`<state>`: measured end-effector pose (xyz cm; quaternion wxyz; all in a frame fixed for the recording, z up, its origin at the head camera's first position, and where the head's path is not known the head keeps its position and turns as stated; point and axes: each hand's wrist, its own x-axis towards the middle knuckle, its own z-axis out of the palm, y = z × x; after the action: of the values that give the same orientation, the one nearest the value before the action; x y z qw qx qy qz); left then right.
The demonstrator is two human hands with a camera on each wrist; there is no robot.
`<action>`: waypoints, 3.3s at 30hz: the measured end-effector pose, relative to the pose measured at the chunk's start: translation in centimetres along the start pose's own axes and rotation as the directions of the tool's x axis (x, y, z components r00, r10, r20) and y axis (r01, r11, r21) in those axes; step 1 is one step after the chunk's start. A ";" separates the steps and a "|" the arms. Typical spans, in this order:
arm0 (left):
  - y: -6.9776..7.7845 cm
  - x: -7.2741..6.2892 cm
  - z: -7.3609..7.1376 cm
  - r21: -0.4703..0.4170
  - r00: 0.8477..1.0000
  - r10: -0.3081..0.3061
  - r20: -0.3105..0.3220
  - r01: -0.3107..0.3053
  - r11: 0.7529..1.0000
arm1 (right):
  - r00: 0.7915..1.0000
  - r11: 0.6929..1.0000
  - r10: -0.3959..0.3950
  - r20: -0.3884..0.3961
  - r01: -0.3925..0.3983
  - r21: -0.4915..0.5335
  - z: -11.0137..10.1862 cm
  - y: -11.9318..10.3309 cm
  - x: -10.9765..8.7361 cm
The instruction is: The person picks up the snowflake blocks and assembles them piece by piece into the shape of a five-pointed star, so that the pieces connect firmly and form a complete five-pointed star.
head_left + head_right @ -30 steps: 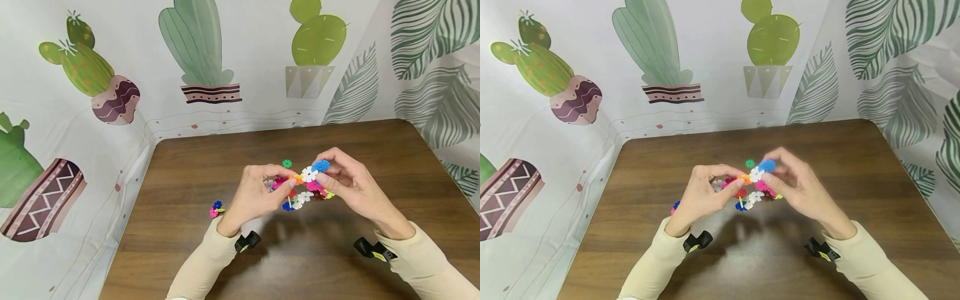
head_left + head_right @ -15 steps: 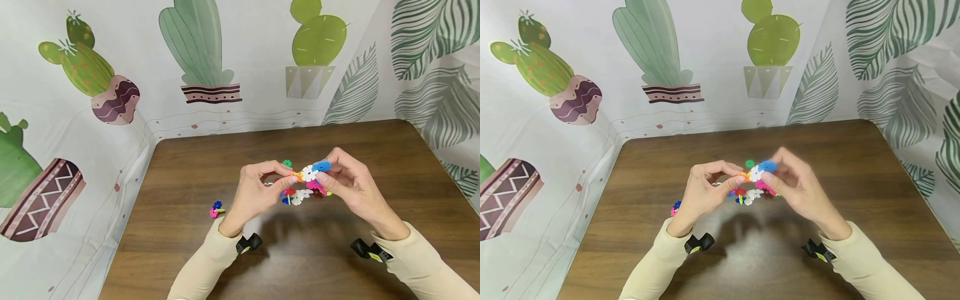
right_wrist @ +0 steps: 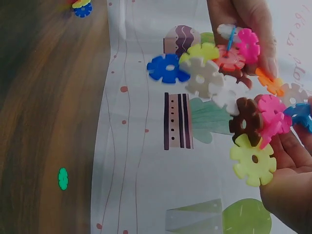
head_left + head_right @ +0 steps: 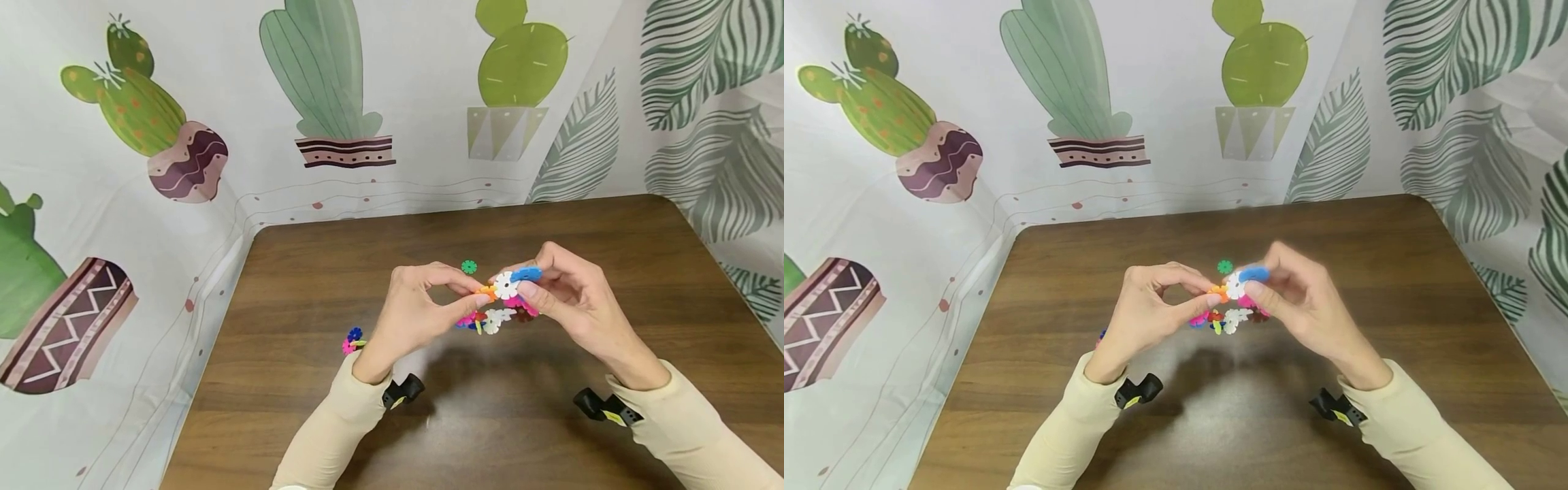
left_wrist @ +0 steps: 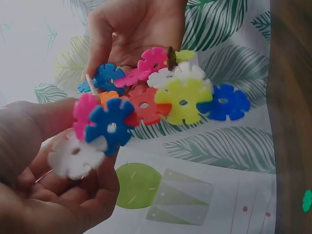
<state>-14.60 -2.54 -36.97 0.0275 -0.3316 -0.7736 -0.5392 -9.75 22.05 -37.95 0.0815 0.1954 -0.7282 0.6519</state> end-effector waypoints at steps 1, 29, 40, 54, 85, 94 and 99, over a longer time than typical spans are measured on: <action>0.0 0.0 0.0 0.006 1.000 0.014 0.001 -0.014 1.000 | 1.000 1.000 0.009 0.001 -0.009 -0.001 0.0 0.0 0.0; 0.1 -0.1 1.7 0.100 0.996 0.089 -0.024 -0.087 0.991 | 0.998 0.999 -0.039 0.038 0.038 0.032 0.9 0.2 0.0; 0.1 0.1 2.3 0.092 0.994 0.101 -0.049 -0.096 0.991 | 0.996 0.995 -0.089 -0.020 0.090 0.041 1.1 0.7 -0.1; -1.4 0.6 0.6 0.103 0.997 0.071 0.002 -0.071 0.992 | 0.993 0.996 0.065 -0.101 -0.058 0.071 -1.2 0.3 -0.7; -14.8 7.6 6.4 0.443 0.884 -0.457 0.102 0.371 0.816 | 0.963 0.901 -0.009 -0.271 0.126 0.415 -3.8 1.2 -1.0; -16.4 8.1 8.3 0.588 0.836 -0.547 0.046 0.420 0.691 | 0.961 0.901 0.009 -0.278 0.113 0.419 -4.2 1.4 -1.2; -16.6 8.1 8.9 0.641 0.825 -0.563 0.044 0.409 0.650 | 0.960 0.917 0.026 -0.278 0.088 0.388 -4.4 1.3 -1.3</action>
<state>-27.11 5.66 -50.97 -0.1081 -0.1456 -0.9617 -0.2055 -9.67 26.66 -39.05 0.1521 0.1261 -0.5589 0.8054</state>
